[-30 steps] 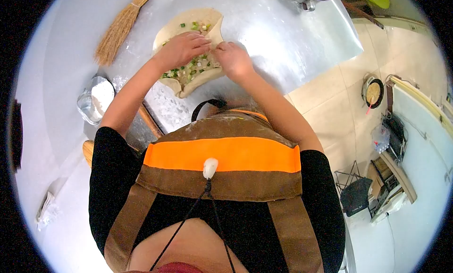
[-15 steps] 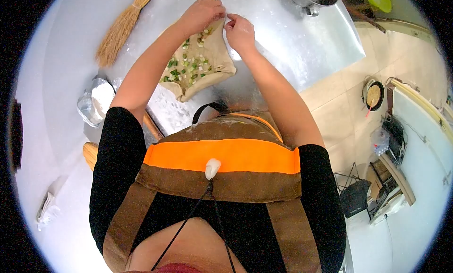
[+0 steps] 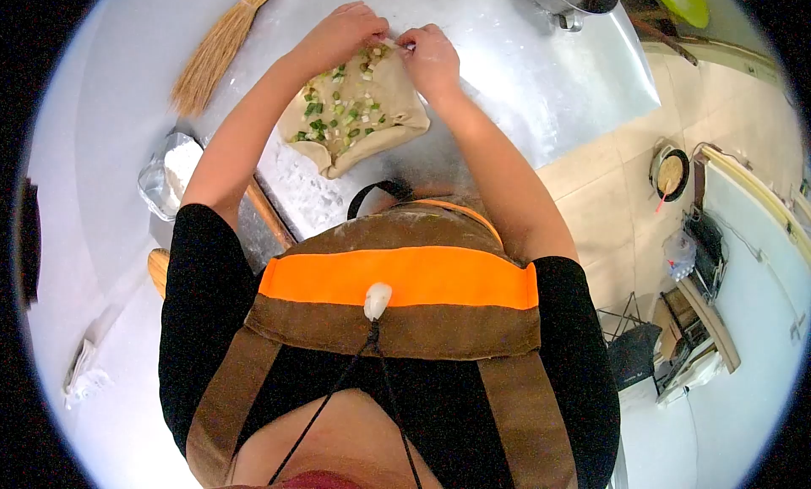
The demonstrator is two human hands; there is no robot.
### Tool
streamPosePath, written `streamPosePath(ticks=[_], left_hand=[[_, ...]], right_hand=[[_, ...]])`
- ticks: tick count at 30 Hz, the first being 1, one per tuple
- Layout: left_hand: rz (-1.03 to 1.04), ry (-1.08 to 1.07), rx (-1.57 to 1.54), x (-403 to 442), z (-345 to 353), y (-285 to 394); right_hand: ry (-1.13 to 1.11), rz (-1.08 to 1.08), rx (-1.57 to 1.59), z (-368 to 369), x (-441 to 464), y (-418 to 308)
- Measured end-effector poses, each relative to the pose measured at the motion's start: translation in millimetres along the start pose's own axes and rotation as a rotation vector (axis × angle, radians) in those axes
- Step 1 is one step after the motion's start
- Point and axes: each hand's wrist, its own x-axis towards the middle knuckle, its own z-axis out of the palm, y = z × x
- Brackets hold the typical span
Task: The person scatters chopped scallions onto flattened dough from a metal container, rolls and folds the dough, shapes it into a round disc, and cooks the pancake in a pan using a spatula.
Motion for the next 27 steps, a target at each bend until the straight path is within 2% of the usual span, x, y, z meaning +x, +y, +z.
streamPosePath(ticks=[2,7,8,10,14,16,17,18,19,20,21,22,23,24,25,26,27], left_hand=[[0.027,0.048,-0.026,-10.8,-3.9,-2.3],[-0.004,0.124,-0.120,-38.8,-18.2,-2.1],[-0.004,0.124,-0.120,-44.1,-19.7,-5.0],[0.005,0.054,-0.054,-53.9,-22.1,-10.6],[0.038,0.078,-0.032,-69.4,-13.7,-15.0],[-0.051,0.085,0.035,-74.2,-11.0,-7.8],[-0.059,0.090,0.029,-74.1,-7.5,-0.2],[-0.089,0.188,-0.028,-70.4,-4.8,12.1],[-0.118,0.287,-0.082,-65.4,-2.0,22.9],[-0.124,0.294,-0.083,-60.5,5.0,34.0],[-0.044,0.295,-0.054,-57.3,16.1,46.5],[0.036,0.297,-0.022,-57.3,24.1,53.7],[0.029,0.302,-0.022,-60.9,29.6,57.0],[-0.012,0.209,0.009,-64.7,32.0,61.3],[-0.052,0.114,0.040,-68.6,33.0,63.7],[-0.060,0.116,0.044,-74.8,32.8,65.1],[-0.113,0.220,-0.017,-85.2,29.1,69.6]], right_hand=[[-0.043,-0.034,-0.045,-4.2,-2.9,-11.9],[-0.239,0.040,0.352,-5.1,-13.2,-40.9],[-0.239,0.040,0.353,-1.4,-15.2,-40.5],[-0.213,-0.096,0.350,3.3,-20.7,-40.9],[-0.233,0.018,0.429,-25.1,-38.5,-36.5],[-0.113,0.043,0.406,-46.0,-50.2,-19.1],[-0.123,0.040,0.399,-52.5,-58.3,-9.9],[-0.173,0.016,0.351,-55.4,-68.7,1.9],[-0.220,-0.010,0.303,-56.0,-77.3,11.0],[-0.284,-0.086,0.373,-54.1,-84.7,18.4],[-0.290,-0.089,0.370,-48.2,-91.5,21.5],[-0.268,-0.203,0.292,-41.3,-96.0,20.3],[-0.246,-0.318,0.215,-35.5,-98.6,19.8],[-0.223,-0.491,0.069,-33.4,-96.3,14.0],[-0.227,-0.496,0.071,-31.9,-97.5,7.4],[-0.278,-0.580,-0.026,-30.8,-98.2,0.3],[-0.329,-0.665,-0.122,-30.9,-99.8,-6.2]])
